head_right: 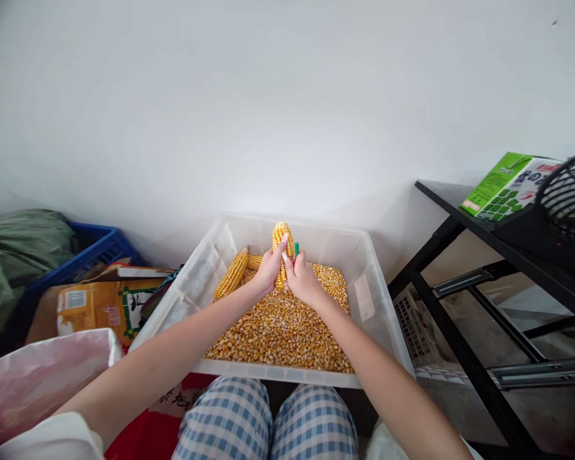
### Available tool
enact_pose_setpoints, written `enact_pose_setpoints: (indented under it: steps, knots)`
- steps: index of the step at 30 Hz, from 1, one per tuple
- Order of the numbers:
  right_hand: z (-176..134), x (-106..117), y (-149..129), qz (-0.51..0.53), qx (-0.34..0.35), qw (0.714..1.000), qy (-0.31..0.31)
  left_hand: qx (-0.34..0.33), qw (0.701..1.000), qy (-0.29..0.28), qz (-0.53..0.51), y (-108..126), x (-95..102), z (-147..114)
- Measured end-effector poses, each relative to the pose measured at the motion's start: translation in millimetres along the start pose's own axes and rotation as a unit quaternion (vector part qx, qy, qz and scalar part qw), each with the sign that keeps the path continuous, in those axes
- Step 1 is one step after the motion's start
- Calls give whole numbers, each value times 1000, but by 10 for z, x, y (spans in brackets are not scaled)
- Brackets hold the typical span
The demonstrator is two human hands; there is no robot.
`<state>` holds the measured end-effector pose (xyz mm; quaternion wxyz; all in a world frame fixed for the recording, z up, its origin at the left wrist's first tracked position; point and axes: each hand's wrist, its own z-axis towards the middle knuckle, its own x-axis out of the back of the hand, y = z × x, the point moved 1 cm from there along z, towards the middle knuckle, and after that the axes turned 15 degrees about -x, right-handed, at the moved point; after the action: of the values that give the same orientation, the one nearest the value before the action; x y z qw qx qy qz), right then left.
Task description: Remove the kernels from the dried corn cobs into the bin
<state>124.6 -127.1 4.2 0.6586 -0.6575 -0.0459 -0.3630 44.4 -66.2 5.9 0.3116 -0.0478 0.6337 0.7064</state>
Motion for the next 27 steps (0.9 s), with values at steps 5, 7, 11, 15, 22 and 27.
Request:
enact_pose_setpoints:
  steps: [5, 7, 11, 15, 22, 27]
  knots:
    - [-7, 59, -2, 29, -1, 999, -27, 18, 999, -18, -29, 44, 8, -5]
    - [-6, 75, -25, 68, -12, 997, -35, 20, 999, -20, -36, 60, 8, -1]
    - [13, 70, -72, 154, -27, 987, -34, 31, 997, -39, -55, 59, -14, 15]
    - [25, 33, -52, 168, -80, 982, -13, 19, 995, -59, -73, 11, -50, 30]
    - [-8, 47, -65, 173, -31, 984, 11, 35, 993, -84, -79, -45, -56, 41]
    - [-7, 43, -54, 141, -11, 990, -4, 42, 993, -101, -49, 16, -3, 35]
